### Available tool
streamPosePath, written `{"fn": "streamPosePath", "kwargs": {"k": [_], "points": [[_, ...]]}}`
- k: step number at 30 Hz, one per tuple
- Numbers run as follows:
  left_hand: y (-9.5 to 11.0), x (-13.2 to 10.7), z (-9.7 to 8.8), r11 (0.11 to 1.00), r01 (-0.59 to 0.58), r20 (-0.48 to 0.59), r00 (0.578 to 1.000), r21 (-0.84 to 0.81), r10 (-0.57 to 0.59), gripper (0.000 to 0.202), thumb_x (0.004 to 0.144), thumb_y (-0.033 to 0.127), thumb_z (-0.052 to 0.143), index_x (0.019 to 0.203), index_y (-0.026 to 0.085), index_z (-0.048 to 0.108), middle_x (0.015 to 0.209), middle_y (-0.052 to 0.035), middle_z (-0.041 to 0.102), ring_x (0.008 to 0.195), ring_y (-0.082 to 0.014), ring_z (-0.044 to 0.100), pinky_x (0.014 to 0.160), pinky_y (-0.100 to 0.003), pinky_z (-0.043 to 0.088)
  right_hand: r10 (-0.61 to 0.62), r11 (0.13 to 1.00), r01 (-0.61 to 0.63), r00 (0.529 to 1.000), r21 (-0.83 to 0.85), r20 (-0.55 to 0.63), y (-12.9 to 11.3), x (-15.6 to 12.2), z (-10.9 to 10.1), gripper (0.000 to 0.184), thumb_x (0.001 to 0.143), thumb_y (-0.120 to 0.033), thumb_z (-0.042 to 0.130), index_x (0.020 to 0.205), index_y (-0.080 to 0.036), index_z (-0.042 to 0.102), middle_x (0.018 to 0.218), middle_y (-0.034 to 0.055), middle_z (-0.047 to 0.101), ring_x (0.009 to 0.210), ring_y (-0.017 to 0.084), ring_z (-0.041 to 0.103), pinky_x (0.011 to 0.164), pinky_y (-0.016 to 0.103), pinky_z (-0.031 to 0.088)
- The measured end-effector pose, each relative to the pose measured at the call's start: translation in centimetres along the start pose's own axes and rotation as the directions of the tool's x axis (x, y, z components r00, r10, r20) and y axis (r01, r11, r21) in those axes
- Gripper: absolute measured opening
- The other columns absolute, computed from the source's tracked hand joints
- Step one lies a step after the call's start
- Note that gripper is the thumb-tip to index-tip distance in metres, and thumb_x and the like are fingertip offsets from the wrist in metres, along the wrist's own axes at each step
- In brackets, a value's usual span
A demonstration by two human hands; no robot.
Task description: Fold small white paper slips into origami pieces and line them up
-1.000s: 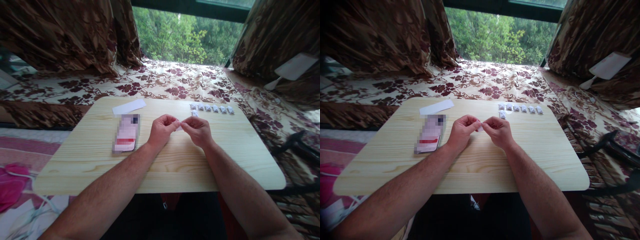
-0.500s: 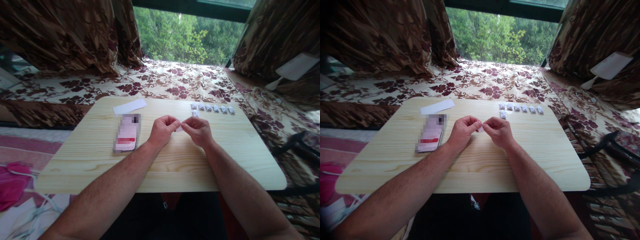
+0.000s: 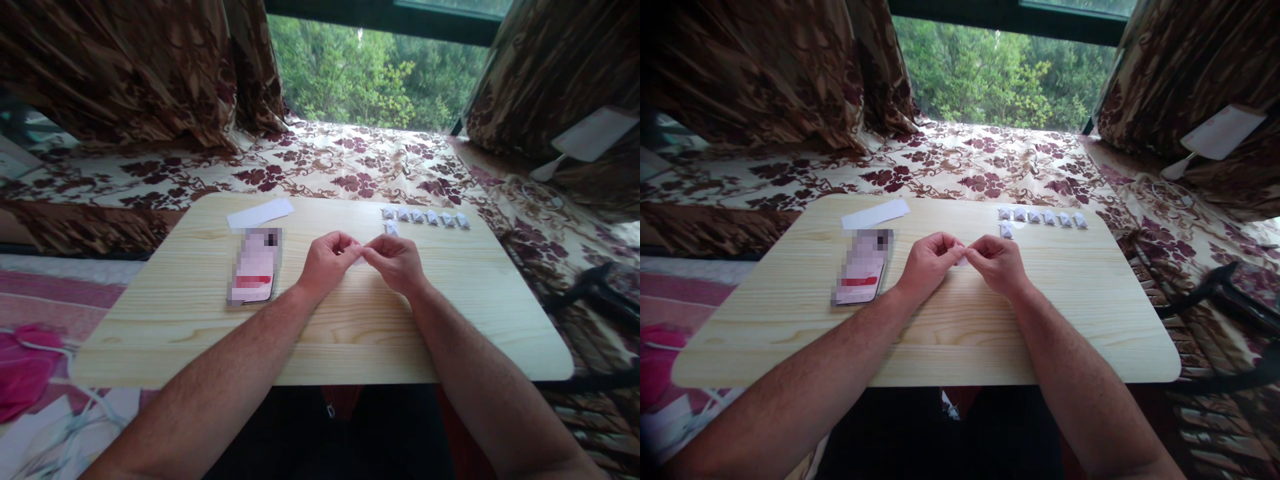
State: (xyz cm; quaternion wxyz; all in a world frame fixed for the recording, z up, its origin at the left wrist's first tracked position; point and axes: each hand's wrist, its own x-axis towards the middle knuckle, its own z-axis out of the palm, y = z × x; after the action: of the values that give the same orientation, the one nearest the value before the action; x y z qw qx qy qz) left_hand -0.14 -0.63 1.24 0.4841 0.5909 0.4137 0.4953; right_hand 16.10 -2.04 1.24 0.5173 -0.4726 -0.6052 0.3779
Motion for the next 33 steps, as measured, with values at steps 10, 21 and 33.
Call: {"fn": "streamPosePath", "kwargs": {"k": [10, 21, 33], "points": [[-0.21, 0.10, -0.11, 0.999, -0.012, -0.026, 1.000, 0.046, 0.013, 0.019, 0.078, 0.034, 0.073, 0.075, 0.016, 0.068, 0.067, 0.0001, 0.062, 0.061, -0.0118, 0.052, 0.057, -0.025, 0.039, 0.040, 0.999, -0.040, 0.999, 0.024, 0.024, 0.10, 0.20, -0.10, 0.022, 0.077, -0.036, 0.073, 0.069, -0.017, 0.065, 0.059, -0.0011, 0.060, 0.054, 0.010, 0.046, 0.050, 0.025, 0.033], [-0.53, 0.22, -0.08, 0.998, 0.026, -0.006, 1.000, 0.062, -0.026, 0.016, 0.073, 0.031, 0.075, 0.072, 0.016, 0.070, 0.064, 0.0000, 0.062, 0.059, -0.0120, 0.051, 0.055, -0.025, 0.037, 0.038, 0.999, -0.038, 0.999, -0.002, 0.028, 0.44, 0.20, 0.03, 0.022, 0.075, -0.035, 0.076, 0.067, -0.017, 0.064, 0.059, -0.0016, 0.059, 0.053, 0.010, 0.046, 0.050, 0.025, 0.033], [-0.74, 0.11, 0.07, 0.998, 0.062, -0.005, 0.998, 0.015, -0.062, 0.014, 0.071, 0.027, 0.075, 0.068, 0.016, 0.067, 0.060, 0.0013, 0.059, 0.056, -0.0112, 0.050, 0.054, -0.025, 0.035, 0.005, 0.999, -0.003, 0.998, -0.032, 0.055, 0.14, -0.04, -0.25, 0.021, 0.076, -0.031, 0.075, 0.064, -0.017, 0.064, 0.055, -0.0024, 0.056, 0.051, 0.009, 0.040, 0.049, 0.026, 0.029]]}}
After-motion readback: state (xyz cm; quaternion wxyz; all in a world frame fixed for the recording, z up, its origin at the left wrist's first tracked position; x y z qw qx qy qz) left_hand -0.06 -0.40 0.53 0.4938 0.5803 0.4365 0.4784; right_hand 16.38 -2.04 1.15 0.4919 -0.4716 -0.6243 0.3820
